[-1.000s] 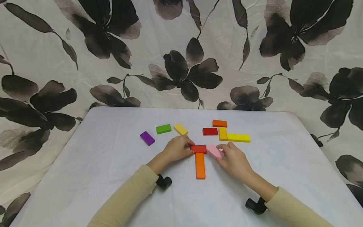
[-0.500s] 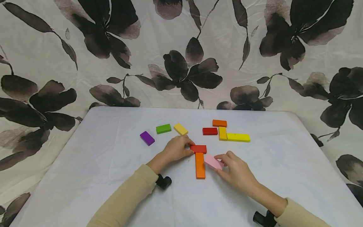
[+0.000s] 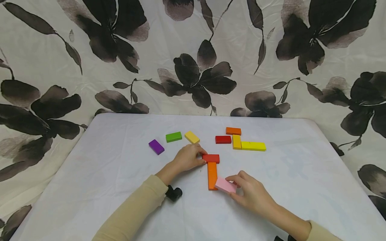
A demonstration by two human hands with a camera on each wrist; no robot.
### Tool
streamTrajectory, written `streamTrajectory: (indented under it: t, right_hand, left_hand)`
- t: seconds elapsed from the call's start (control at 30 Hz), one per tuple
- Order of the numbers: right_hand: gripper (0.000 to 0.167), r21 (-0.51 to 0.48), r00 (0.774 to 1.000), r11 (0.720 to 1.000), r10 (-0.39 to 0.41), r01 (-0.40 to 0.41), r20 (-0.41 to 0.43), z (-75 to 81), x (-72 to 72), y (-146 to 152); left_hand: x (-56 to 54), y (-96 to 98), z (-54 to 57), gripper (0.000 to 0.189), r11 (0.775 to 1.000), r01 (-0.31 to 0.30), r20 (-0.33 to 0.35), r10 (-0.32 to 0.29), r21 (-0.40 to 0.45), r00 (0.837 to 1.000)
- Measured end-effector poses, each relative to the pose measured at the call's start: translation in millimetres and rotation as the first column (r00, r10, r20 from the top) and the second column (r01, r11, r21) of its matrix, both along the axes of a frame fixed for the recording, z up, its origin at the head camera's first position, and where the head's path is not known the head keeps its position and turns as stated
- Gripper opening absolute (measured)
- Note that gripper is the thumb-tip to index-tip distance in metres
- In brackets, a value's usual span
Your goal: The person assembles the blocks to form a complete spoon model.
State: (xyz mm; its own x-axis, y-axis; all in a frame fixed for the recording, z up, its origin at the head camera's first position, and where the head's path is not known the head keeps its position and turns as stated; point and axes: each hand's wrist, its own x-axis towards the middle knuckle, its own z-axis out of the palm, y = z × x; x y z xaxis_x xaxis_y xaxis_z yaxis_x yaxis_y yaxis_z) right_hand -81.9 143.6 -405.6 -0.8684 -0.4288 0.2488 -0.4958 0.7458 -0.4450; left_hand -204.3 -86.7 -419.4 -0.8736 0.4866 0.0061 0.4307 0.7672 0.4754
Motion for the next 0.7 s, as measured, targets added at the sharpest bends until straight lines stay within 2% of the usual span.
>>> streamTrajectory:
  t: [0.27, 0.5, 0.7]
  right_hand:
    - [0.037, -0.007, 0.998, 0.998, 0.06, -0.06, -0.012, -8.2, 8.0, -0.4]
    - [0.036, 0.033, 0.995, 0.997, 0.07, -0.073, 0.064, -8.6, 12.0, -2.4]
    - [0.033, 0.056, 0.993, 0.994, 0.092, -0.096, 0.07, -11.4, 13.2, -5.3]
  left_hand:
    - [-0.4, 0.3, -0.5, 0.026, 1.0, 0.0, -0.001, 0.0, -0.008, 1.0]
    - [-0.4, 0.4, -0.5, 0.026, 1.0, -0.001, 0.005, 0.001, -0.009, 1.0]
    - [-0.5, 0.5, -0.1, 0.026, 1.0, -0.006, 0.012, 0.007, -0.008, 1.0]
